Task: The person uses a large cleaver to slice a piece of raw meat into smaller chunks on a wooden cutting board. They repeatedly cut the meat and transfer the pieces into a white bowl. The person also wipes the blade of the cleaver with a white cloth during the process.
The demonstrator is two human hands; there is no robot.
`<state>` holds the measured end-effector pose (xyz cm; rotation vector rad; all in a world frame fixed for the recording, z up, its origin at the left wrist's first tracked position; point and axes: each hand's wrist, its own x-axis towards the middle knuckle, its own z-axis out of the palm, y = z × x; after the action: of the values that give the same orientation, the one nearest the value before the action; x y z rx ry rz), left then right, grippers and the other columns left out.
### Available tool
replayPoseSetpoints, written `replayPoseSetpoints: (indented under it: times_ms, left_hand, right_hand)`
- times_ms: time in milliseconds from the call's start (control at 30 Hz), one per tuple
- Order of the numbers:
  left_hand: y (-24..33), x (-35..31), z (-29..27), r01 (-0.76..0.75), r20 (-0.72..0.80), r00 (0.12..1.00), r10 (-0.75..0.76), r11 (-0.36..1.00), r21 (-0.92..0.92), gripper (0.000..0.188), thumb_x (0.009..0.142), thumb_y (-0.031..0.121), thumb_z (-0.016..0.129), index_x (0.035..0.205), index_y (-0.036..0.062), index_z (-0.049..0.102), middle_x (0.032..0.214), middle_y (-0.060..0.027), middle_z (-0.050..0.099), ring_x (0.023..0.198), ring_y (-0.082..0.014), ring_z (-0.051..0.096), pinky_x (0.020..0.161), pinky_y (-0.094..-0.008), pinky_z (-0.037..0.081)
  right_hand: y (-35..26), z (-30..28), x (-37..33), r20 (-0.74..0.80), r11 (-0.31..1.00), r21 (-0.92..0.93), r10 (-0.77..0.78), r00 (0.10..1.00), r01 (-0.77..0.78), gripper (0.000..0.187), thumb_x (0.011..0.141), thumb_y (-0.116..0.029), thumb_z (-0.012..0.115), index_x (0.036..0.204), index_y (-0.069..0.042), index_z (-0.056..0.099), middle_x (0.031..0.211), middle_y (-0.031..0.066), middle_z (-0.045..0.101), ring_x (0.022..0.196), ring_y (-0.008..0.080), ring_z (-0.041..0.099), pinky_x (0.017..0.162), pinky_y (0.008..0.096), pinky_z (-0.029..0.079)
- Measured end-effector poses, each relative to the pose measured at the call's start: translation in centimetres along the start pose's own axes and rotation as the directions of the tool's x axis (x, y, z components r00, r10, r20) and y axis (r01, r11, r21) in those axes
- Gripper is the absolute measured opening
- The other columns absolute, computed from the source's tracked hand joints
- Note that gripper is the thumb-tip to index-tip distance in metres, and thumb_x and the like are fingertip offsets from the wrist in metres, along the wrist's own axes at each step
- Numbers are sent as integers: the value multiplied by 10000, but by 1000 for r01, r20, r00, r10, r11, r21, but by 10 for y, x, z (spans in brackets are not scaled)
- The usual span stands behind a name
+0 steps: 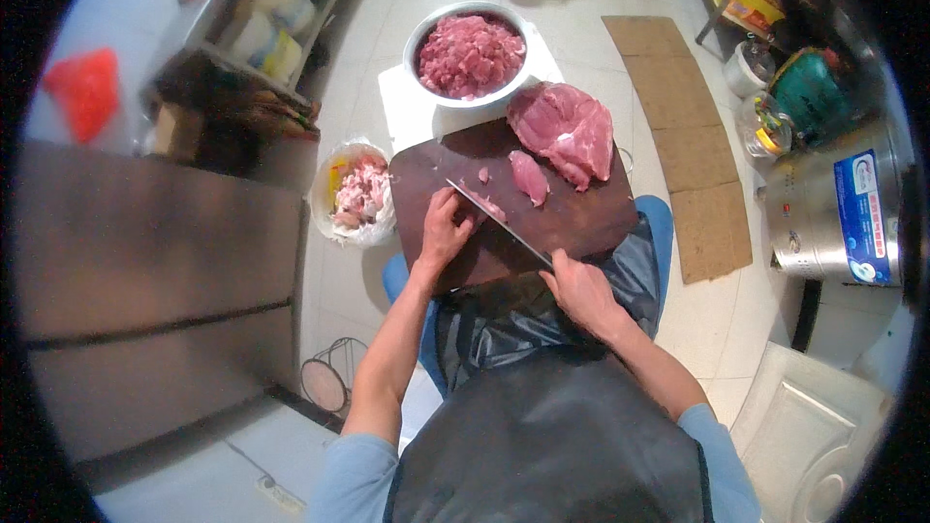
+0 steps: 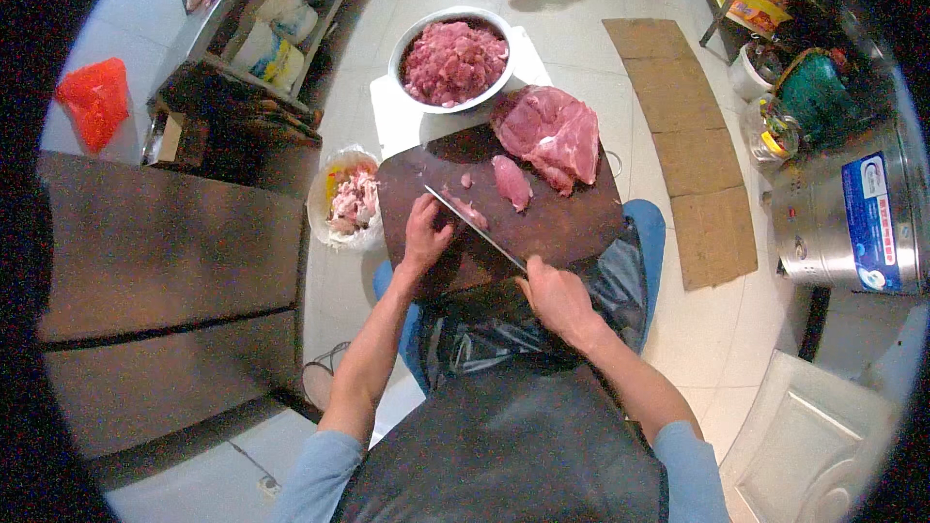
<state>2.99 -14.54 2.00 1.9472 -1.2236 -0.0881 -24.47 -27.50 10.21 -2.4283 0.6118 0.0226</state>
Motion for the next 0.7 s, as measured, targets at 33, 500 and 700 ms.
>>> replayPoseSetpoints:
  times_ms: [33,500,700]
  left_hand:
    - [1,1,1,11,23,1000,-11,1000,8,266,794,53,746,1055,32,703,1153,-150,649,1114,-375,599,965,-447,510]
    - [6,1,-2,43,-38,998,-43,999,-3,239,803,83,771,1007,16,667,1160,-167,616,1137,-377,585,992,-444,498]
    - [0,-3,-3,-7,19,1000,6,998,61,361,782,66,776,1120,13,660,1237,-175,619,1180,-375,584,1042,-458,483]
  right_hand:
    - [-2,4,9,-1,1000,5,-2,1000,2,343,1005,-299,678,1007,6,521,790,264,720,750,467,732,643,545,598]
    - [23,4,12,18,999,7,46,999,-47,338,1018,-308,658,1049,2,526,793,268,714,754,478,717,642,560,576]
    - [12,4,-2,-77,999,41,15,997,-11,344,1009,-308,678,1029,-4,518,775,246,708,727,470,711,632,553,574]
